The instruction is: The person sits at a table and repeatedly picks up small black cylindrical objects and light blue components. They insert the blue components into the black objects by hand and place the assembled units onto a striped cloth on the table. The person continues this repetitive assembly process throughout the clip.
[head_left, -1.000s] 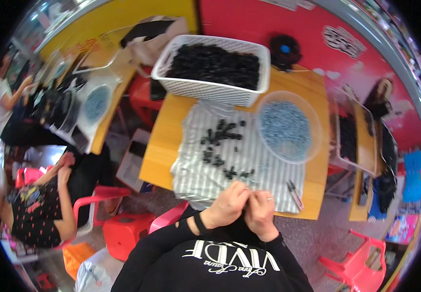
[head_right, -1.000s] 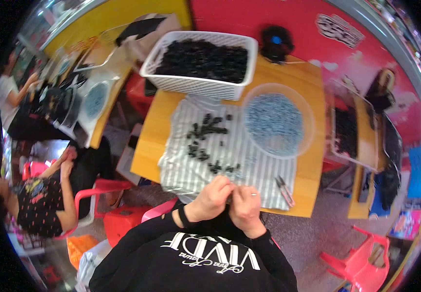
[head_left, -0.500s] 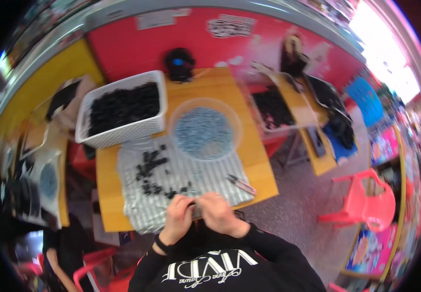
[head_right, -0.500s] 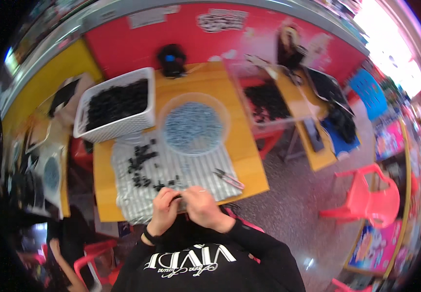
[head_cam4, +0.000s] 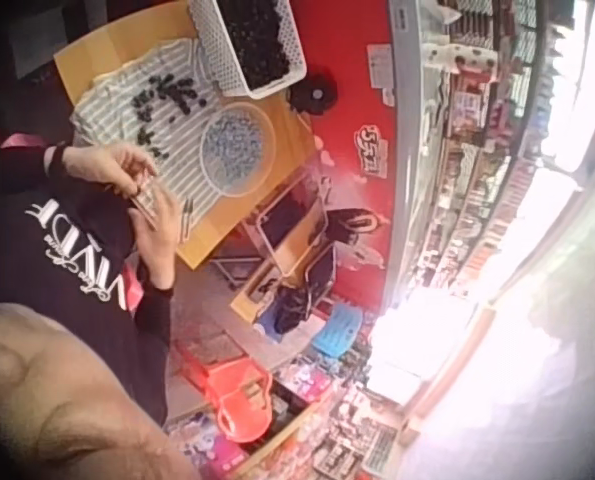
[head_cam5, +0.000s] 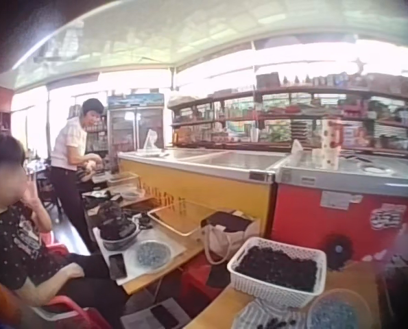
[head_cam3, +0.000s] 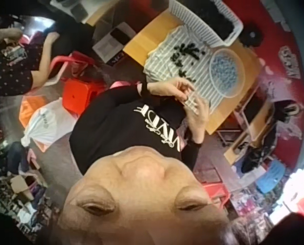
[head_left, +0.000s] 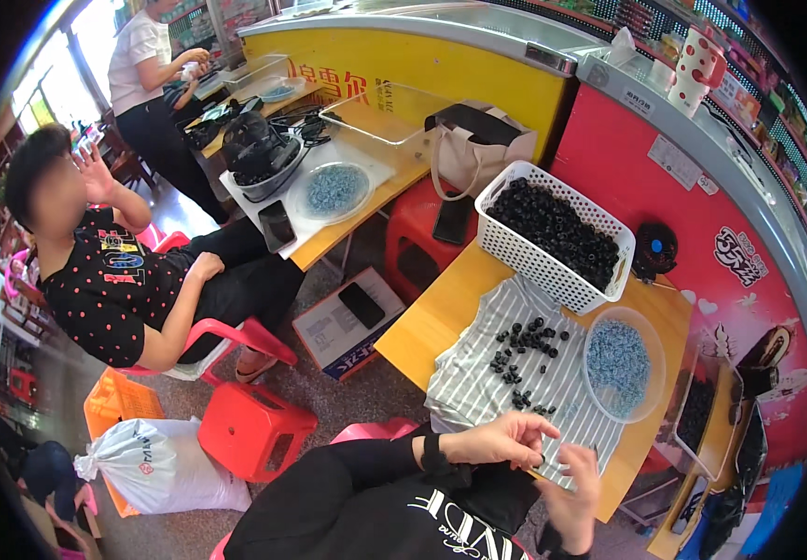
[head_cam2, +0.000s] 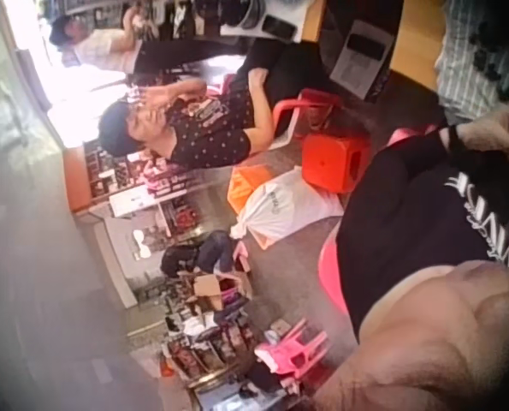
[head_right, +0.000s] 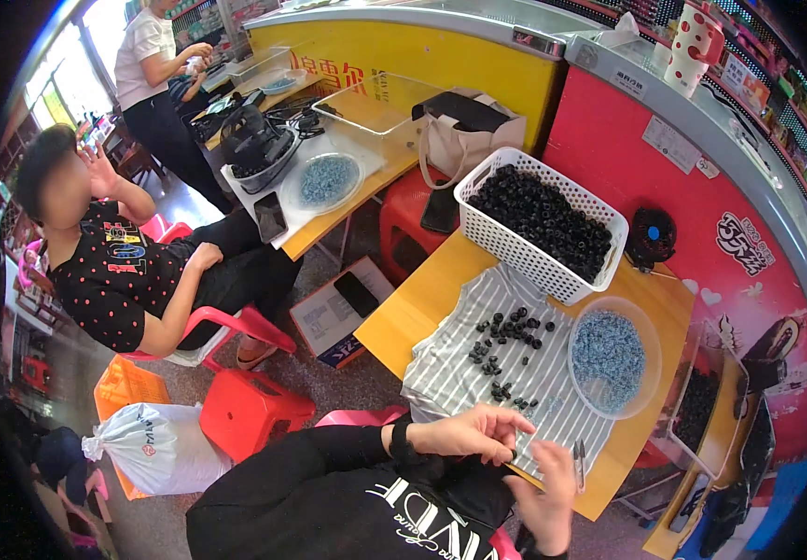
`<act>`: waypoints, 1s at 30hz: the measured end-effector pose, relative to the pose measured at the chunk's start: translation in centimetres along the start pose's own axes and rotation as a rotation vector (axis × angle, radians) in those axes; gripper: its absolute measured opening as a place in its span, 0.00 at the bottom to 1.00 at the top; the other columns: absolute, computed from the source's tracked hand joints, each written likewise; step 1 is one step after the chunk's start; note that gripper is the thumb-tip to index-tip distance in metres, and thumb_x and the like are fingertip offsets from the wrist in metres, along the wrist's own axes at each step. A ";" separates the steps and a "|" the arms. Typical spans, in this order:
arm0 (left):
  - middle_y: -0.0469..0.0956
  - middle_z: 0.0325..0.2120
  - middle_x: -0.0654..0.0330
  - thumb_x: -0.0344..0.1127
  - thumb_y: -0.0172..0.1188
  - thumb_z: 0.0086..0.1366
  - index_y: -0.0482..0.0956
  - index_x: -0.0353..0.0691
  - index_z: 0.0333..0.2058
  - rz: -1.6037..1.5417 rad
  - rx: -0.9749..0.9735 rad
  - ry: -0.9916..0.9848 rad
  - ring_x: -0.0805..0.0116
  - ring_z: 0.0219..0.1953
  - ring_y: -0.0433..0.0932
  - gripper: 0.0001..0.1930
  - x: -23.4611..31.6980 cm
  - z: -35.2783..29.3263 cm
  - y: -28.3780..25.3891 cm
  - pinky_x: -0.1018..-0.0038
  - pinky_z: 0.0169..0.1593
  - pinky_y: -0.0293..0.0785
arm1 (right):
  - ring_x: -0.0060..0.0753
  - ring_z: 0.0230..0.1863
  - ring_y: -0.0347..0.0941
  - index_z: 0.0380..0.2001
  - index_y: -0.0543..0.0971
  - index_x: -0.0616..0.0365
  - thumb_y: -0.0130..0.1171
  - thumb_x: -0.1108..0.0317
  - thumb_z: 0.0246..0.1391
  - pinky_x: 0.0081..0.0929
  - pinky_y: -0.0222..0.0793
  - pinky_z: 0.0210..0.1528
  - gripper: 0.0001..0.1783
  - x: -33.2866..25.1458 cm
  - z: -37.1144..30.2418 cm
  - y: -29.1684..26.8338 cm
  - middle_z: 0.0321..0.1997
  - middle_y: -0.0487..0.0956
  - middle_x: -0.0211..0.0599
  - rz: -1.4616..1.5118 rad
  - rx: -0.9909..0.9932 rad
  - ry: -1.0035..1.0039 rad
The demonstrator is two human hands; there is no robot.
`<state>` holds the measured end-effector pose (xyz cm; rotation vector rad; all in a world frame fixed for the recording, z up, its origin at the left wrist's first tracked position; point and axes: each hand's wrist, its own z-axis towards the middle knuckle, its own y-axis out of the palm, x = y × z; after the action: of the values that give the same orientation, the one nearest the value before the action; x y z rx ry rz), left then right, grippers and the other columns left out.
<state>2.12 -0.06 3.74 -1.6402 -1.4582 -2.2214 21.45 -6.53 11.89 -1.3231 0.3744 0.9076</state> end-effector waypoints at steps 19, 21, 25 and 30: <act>0.79 0.25 0.64 0.28 0.61 0.64 0.72 0.33 0.56 -0.036 -0.157 -0.066 0.81 0.25 0.76 0.21 -1.9 -0.5 -0.4 0.85 0.27 0.71 | 0.55 0.42 0.77 0.42 0.79 0.67 0.62 0.80 0.52 0.39 0.73 0.44 0.13 1.3 -1.1 2.8 0.41 0.79 0.52 0.052 -0.073 -0.191; 0.79 0.25 0.63 0.28 0.62 0.63 0.74 0.32 0.52 -0.037 -0.112 -0.078 0.79 0.24 0.77 0.19 -1.8 -0.9 0.1 0.84 0.26 0.72 | 0.56 0.42 0.77 0.41 0.79 0.66 0.62 0.79 0.52 0.39 0.73 0.45 0.12 0.9 -1.0 2.2 0.41 0.79 0.53 0.132 -0.095 -0.143; 0.79 0.26 0.62 0.29 0.63 0.63 0.74 0.31 0.51 -0.068 -0.110 -0.065 0.78 0.24 0.78 0.18 -3.5 -1.1 -0.1 0.84 0.25 0.73 | 0.55 0.40 0.76 0.42 0.79 0.65 0.62 0.78 0.53 0.40 0.73 0.43 0.12 2.3 -1.9 2.5 0.40 0.79 0.53 0.053 -0.129 -0.198; 0.80 0.30 0.61 0.30 0.61 0.66 0.66 0.39 0.63 -0.007 -0.102 -0.240 0.77 0.29 0.80 0.27 -1.5 -0.2 0.2 0.83 0.29 0.74 | 0.55 0.44 0.75 0.43 0.79 0.64 0.61 0.75 0.54 0.42 0.70 0.47 0.12 1.8 -2.4 0.5 0.42 0.80 0.51 0.121 -0.153 0.055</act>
<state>2.75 -0.99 2.72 -1.9971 -1.4192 -2.2005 22.80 -8.14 9.70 -1.4807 0.4381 1.0181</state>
